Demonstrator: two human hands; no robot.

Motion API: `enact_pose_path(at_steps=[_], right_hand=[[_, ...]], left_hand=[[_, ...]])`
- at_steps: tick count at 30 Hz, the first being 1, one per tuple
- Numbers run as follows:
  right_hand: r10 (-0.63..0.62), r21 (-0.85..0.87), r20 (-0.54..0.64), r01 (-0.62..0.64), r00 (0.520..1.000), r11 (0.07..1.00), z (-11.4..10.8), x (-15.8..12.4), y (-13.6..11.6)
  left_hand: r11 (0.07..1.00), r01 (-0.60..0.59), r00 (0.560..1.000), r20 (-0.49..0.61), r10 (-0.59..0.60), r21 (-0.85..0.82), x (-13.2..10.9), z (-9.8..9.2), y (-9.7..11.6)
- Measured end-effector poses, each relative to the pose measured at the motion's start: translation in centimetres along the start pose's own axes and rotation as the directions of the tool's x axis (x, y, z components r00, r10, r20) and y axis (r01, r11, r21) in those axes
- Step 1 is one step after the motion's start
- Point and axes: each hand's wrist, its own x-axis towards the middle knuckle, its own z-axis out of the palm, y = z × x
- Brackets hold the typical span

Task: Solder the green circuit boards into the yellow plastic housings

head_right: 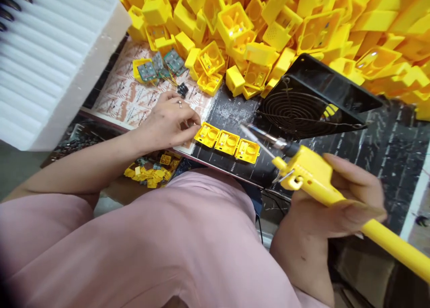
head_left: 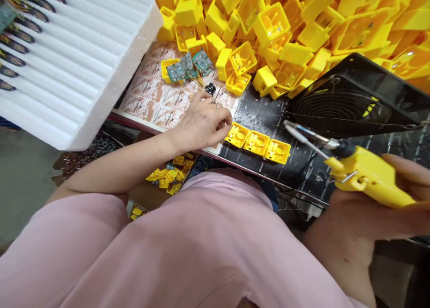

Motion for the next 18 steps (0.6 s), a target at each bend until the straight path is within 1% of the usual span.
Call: enact_pose_path(at_steps=[1, 2, 3, 4, 6, 8, 10, 12, 16, 18], right_hand=[[-0.051, 0.013, -0.195, 0.055, 0.979, 0.998, 1.4, -0.3, -0.1], [-0.062, 0.012, -0.251, 0.067, 0.966, 0.998, 2.8, -0.6, -0.4], [-0.046, 0.001, -0.241, 0.047, 0.97, 0.999, 3.9, -1.0, -0.8], [-0.025, -0.007, -0.18, 0.024, 0.983, 1.0, 4.8, -1.3, -1.2], [0.004, -0.021, -0.025, -0.005, 1.0, 1.0, 5.6, -1.9, -1.9], [-0.042, -0.011, 0.072, 0.043, 0.997, 0.999, 5.6, -2.1, -2.2], [-0.151, 0.013, 0.105, 0.15, 0.983, 0.989, 5.5, -2.2, -2.2], [-0.215, 0.025, 0.131, 0.214, 0.968, 0.976, 5.6, -2.1, -2.0], [-0.195, -0.043, 0.192, 0.207, 0.962, 0.977, 6.1, -1.6, -2.1], [-0.234, -0.074, 0.22, 0.255, 0.947, 0.964, 6.1, -1.2, -2.5]], left_hand=[[1.0, 0.005, 1.0, -0.01, -0.005, 0.011, 0.0, 0.1, 0.1], [1.0, 0.005, 1.0, -0.014, -0.005, 0.019, 0.0, 0.3, 0.2], [1.0, 0.002, 1.0, -0.016, -0.001, 0.025, 0.1, 0.4, 0.2], [0.999, -0.003, 1.0, -0.017, 0.003, 0.032, 0.1, 0.5, 0.3], [0.999, -0.011, 1.0, -0.017, 0.012, 0.046, 0.1, 0.6, 0.3], [0.998, -0.016, 1.0, -0.015, 0.017, 0.057, 0.1, 0.6, 0.4], [0.998, -0.017, 1.0, -0.006, 0.017, 0.064, 0.2, 0.6, 0.4], [0.997, -0.016, 1.0, 0.006, 0.015, 0.073, 0.3, 0.5, 0.4], [0.997, -0.023, 0.999, 0.047, 0.019, 0.077, 0.7, 0.1, 0.4], [0.997, -0.036, 0.997, 0.069, 0.031, 0.066, 0.9, -0.2, 0.5]])
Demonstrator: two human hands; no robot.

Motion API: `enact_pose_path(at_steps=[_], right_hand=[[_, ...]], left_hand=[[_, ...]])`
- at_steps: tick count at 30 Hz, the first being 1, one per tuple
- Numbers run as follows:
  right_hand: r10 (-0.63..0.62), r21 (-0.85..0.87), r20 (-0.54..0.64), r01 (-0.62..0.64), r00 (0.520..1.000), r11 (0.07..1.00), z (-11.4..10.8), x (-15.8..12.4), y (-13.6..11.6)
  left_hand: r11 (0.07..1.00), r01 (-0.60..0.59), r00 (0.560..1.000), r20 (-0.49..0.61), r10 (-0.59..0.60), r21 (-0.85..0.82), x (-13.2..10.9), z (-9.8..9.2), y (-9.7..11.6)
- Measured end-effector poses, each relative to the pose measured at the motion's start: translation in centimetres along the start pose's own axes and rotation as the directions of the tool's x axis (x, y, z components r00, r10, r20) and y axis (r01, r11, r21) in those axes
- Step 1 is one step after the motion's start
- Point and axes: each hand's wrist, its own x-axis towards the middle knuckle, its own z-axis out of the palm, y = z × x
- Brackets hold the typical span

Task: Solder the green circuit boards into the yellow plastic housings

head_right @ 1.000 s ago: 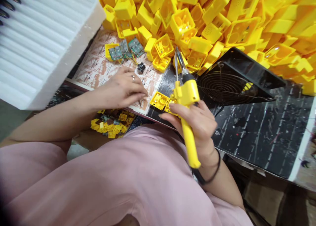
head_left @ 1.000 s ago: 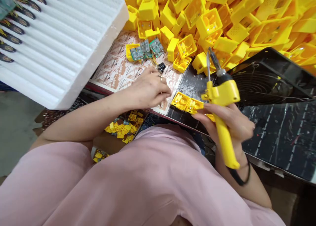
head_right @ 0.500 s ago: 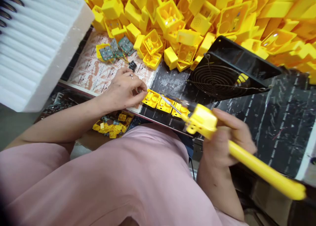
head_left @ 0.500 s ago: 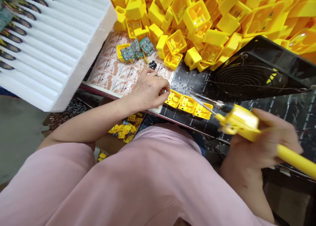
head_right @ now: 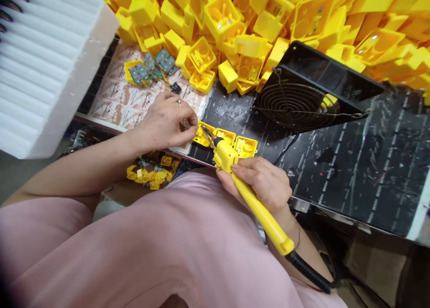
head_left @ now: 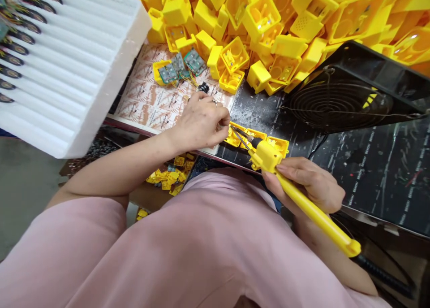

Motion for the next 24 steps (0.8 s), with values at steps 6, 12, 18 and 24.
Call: enact_pose_path(at_steps=[6, 12, 18, 24], right_hand=[[0.017, -0.045, 0.084, -0.013, 0.996, 0.999, -1.3, 1.0, -0.7], [-0.03, -0.056, 0.083, 0.035, 0.996, 0.998, -1.3, 0.8, -0.3], [0.003, -0.073, 0.028, -0.001, 1.0, 0.997, -1.1, 0.7, 0.0], [-0.158, -0.069, 0.092, 0.165, 0.983, 0.984, -1.0, 2.0, 0.3]], left_hand=[[1.0, -0.004, 1.0, 0.025, 0.004, -0.013, 0.3, -0.3, 0.1], [1.0, -0.015, 1.0, 0.02, 0.015, -0.003, 0.3, -0.2, -0.1], [0.999, -0.02, 0.996, 0.087, 0.017, 0.033, 0.5, -0.8, 0.0], [0.998, -0.02, 0.99, 0.138, 0.011, 0.063, 0.7, -1.2, 0.2]])
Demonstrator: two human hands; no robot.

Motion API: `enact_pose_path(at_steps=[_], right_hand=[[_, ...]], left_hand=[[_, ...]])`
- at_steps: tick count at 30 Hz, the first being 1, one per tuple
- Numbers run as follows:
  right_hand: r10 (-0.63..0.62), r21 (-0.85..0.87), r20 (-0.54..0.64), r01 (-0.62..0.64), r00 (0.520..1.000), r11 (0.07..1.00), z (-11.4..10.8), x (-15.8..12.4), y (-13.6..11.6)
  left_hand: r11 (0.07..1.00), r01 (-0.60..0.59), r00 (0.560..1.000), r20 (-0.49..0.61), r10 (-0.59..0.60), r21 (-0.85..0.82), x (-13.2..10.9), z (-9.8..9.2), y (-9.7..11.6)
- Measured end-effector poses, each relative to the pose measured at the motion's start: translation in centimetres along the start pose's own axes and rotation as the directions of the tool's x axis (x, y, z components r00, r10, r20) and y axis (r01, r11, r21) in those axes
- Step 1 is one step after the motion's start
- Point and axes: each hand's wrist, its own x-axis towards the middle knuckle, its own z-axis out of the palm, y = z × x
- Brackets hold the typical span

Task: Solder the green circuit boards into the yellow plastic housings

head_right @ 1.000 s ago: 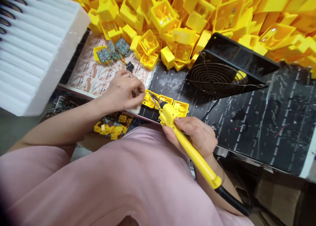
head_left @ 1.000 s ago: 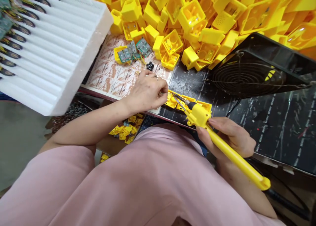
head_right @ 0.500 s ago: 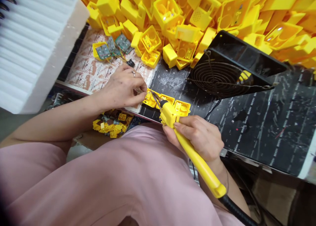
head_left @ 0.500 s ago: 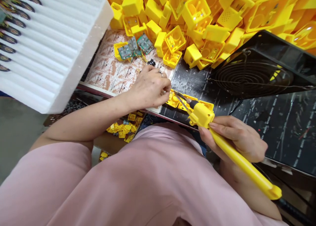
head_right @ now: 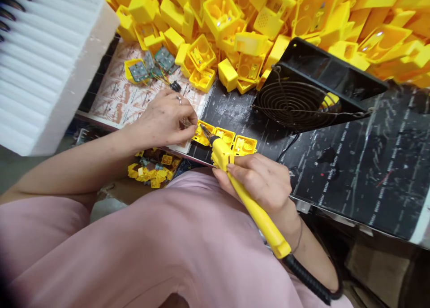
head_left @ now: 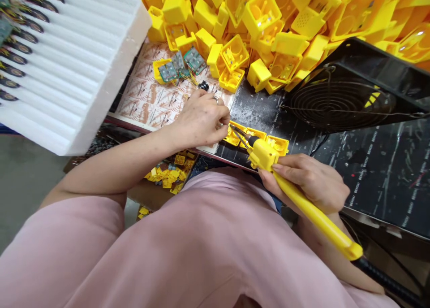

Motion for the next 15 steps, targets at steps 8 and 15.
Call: enact_pose_path(at_steps=[8, 15], right_hand=[[0.139, 0.007, 0.055, -0.139, 0.989, 0.99, -2.3, -0.1, -0.5], [0.271, 0.11, -0.107, -0.26, 0.956, 0.959, -0.4, -1.6, -0.8]], left_hand=[[1.0, -0.002, 1.0, -0.03, 0.001, -0.027, 0.0, 0.3, -0.2], [1.0, 0.006, 1.0, -0.03, -0.007, -0.021, -0.1, 0.7, -0.2]])
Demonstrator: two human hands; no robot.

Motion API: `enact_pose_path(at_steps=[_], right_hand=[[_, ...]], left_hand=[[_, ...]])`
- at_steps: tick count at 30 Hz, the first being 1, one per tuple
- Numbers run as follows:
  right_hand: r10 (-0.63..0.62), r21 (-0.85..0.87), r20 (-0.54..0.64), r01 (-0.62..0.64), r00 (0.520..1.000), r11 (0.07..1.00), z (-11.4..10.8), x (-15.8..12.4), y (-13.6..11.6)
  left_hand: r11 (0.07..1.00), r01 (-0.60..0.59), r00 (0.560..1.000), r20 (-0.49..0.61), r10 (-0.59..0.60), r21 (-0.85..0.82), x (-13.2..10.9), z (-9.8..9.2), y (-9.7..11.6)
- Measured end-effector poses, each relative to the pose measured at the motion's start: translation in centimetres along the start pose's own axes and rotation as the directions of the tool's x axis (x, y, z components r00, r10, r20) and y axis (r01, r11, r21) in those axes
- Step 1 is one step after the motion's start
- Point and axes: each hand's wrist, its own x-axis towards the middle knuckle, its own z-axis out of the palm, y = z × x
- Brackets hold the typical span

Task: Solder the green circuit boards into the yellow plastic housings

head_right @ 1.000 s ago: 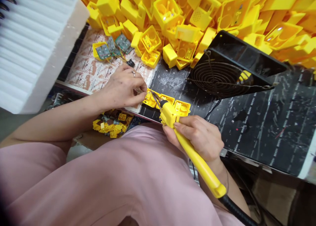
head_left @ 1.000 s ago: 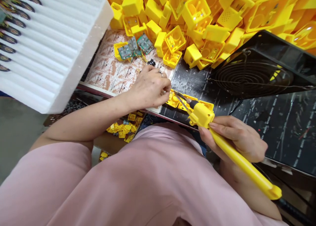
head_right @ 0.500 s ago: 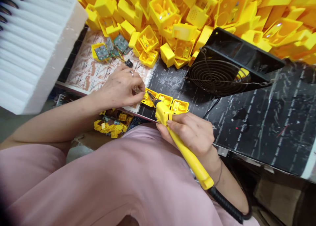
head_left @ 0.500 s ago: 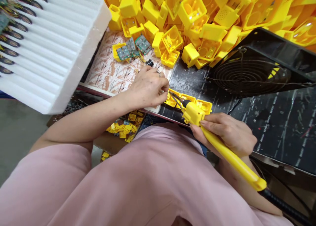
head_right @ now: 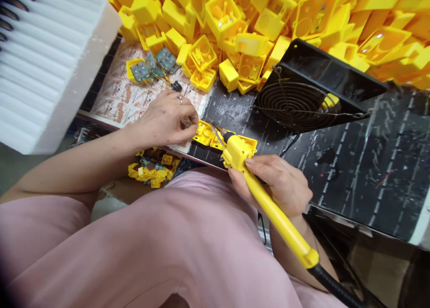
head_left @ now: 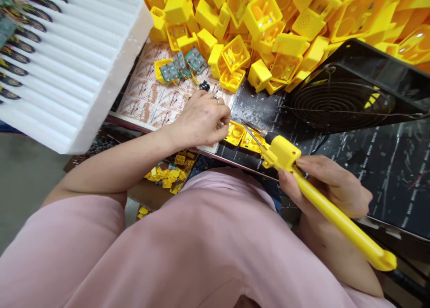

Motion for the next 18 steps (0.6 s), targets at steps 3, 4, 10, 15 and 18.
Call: enact_pose_path(at_steps=[3, 4, 10, 15, 18], right_hand=[[0.061, 0.025, -0.047, -0.06, 0.997, 0.998, 0.2, -0.7, 0.3], [0.065, 0.014, -0.046, -0.064, 0.997, 0.998, 0.2, -0.9, 0.5], [0.108, -0.027, -0.05, -0.109, 0.993, 0.994, -0.2, -2.2, 2.0], [0.155, 0.014, -0.101, -0.155, 0.983, 0.988, 0.1, -2.0, 1.8], [0.129, 0.135, -0.12, -0.113, 0.984, 0.984, -0.1, -1.7, 1.6]], left_hand=[[0.995, 0.013, 0.997, -0.074, -0.02, -0.094, -0.9, 0.1, -0.5], [0.989, 0.018, 0.992, -0.119, -0.035, -0.147, -1.4, 0.1, -0.7], [0.928, 0.124, 0.906, -0.342, -0.25, -0.35, -4.3, 1.0, -1.3], [0.928, 0.093, 0.869, -0.425, -0.252, -0.36, -4.2, 2.8, -0.2], [0.94, 0.05, 0.905, -0.383, -0.185, -0.337, -3.9, 2.7, -0.5]])
